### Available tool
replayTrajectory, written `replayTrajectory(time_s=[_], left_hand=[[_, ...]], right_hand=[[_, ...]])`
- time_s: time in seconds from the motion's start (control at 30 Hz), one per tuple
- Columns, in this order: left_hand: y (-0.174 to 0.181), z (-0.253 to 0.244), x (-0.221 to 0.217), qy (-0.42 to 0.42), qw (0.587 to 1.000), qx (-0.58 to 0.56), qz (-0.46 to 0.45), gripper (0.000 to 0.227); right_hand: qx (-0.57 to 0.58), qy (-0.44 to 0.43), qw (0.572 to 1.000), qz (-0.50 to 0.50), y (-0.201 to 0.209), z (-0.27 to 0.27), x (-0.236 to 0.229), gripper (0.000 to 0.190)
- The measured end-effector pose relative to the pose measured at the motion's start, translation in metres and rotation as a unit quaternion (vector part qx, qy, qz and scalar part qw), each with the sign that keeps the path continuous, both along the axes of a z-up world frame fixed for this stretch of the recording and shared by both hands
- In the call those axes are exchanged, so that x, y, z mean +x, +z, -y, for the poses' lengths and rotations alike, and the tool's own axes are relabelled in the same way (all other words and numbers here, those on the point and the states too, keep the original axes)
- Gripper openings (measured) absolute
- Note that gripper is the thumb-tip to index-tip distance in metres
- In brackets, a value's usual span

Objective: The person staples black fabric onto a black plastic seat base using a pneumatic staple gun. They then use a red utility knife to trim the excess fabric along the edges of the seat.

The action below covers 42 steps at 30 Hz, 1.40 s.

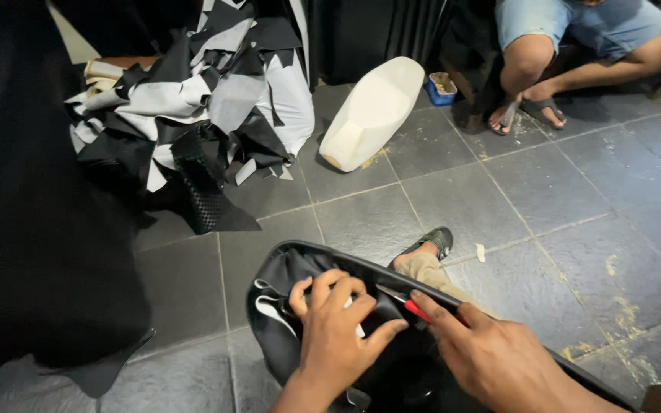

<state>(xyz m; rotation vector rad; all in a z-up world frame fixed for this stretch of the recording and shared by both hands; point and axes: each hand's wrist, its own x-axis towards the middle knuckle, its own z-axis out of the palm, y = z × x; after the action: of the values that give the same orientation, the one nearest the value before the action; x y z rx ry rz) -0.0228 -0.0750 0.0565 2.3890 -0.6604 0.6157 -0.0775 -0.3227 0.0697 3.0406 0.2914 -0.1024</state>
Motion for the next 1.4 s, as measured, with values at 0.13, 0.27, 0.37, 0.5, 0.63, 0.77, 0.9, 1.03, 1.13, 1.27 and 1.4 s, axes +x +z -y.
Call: replayTrajectory(time_s=[0.13,0.27,0.37,0.5,0.63,0.77,0.9,1.03,1.13,1.27,1.4], left_hand=[[-0.011,-0.003,0.009,0.027,0.997,-0.064,-0.018,0.05],[-0.017,-0.015,0.013,-0.003,0.995,-0.081,-0.064,0.025],[-0.013,-0.016,0.011,-0.025,0.993,-0.099,-0.061,0.014],[-0.013,-0.022,0.015,-0.048,0.992,-0.098,-0.059,0.014],[-0.014,-0.031,0.017,-0.107,0.982,-0.114,-0.102,0.011],[-0.021,-0.04,0.017,-0.164,0.969,-0.139,-0.12,0.013],[-0.017,-0.045,0.017,-0.193,0.963,-0.125,-0.138,0.016],[0.007,-0.026,0.007,-0.155,0.968,-0.037,-0.195,0.028],[0.024,0.01,-0.006,-0.06,0.975,0.092,-0.193,0.047],[0.006,0.031,-0.02,-0.001,0.999,0.031,-0.03,0.029],[-0.006,0.027,-0.02,-0.04,0.999,-0.017,-0.017,0.007]], right_hand=[[0.048,0.038,0.998,0.028,0.01,-0.006,0.004,0.066],[0.053,0.046,0.997,0.026,0.005,-0.004,0.002,0.068],[0.03,0.071,0.989,0.122,-0.002,0.0,-0.003,0.064],[0.038,0.067,0.995,0.065,0.003,-0.008,0.003,0.07],[0.05,0.053,0.995,0.068,0.005,-0.004,-0.003,0.065],[0.039,0.076,0.988,0.129,-0.005,0.031,-0.024,0.069],[0.038,0.012,0.999,0.029,0.001,0.052,-0.045,0.073],[0.038,0.037,0.998,0.03,-0.006,0.059,-0.046,0.074],[0.054,0.029,0.998,0.026,-0.007,0.06,-0.042,0.074],[0.07,0.043,0.996,0.023,-0.01,0.063,-0.044,0.074],[0.115,0.062,0.988,0.078,-0.008,0.056,-0.043,0.07]])
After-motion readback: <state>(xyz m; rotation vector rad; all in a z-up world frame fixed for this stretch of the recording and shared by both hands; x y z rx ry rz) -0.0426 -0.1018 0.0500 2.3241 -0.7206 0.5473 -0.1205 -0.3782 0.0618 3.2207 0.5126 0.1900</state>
